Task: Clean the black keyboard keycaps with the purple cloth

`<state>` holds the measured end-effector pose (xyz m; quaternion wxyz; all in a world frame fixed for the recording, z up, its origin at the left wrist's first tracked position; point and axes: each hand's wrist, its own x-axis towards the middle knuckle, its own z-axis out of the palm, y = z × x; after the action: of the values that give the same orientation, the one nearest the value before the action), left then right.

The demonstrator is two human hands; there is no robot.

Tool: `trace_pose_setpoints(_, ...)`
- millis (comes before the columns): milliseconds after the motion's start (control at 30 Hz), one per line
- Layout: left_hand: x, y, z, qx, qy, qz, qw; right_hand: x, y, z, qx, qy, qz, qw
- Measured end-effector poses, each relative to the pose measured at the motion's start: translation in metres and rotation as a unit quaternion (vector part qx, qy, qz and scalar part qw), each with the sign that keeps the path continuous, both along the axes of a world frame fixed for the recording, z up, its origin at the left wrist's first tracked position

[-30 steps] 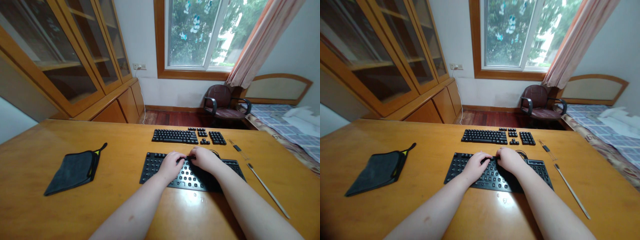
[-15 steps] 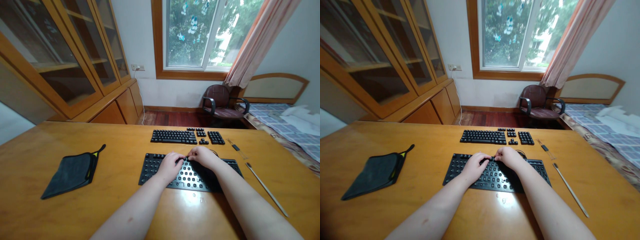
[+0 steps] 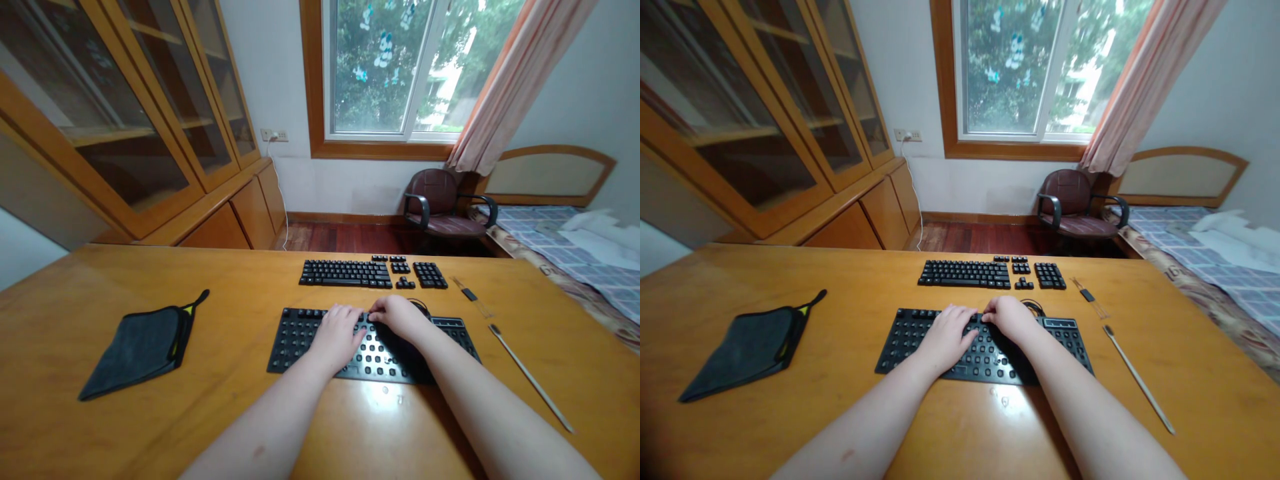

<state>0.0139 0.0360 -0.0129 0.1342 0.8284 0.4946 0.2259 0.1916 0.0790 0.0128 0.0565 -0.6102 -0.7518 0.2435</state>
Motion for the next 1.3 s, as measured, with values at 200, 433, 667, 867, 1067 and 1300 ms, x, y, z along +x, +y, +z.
trace_pose_setpoints(200, -0.004, 0.001, -0.003, 0.029, 0.047, 0.086, 0.995, -0.023, -0.01, -0.001, 0.036, -0.019, 0.021, 0.999)
trace_pose_setpoints(433, -0.004, 0.003, -0.008, 0.035, 0.025, 0.087, 0.995, -0.023, -0.013, -0.003, 0.068, 0.047, -0.006, 0.997)
trace_pose_setpoints(667, -0.001, -0.002, 0.005, 0.004, -0.13, -0.008, 0.991, -0.03, -0.023, 0.007, 0.022, 0.394, -0.148, 0.907)
trace_pose_setpoints(867, 0.007, -0.002, 0.002, -0.187, -0.336, -0.077, 0.92, -0.045, -0.027, 0.02, 0.045, 0.542, -0.181, 0.82)
trace_pose_setpoints(1067, 0.009, 0.004, 0.0, -0.183, -0.352, -0.003, 0.918, -0.005, 0.027, 0.052, 0.122, 0.314, -0.188, 0.923)
trace_pose_setpoints(1300, 0.01, 0.0, 0.002, -0.178, -0.337, -0.019, 0.924, 0.027, 0.109, 0.073, 0.126, -0.04, -0.111, 0.985)
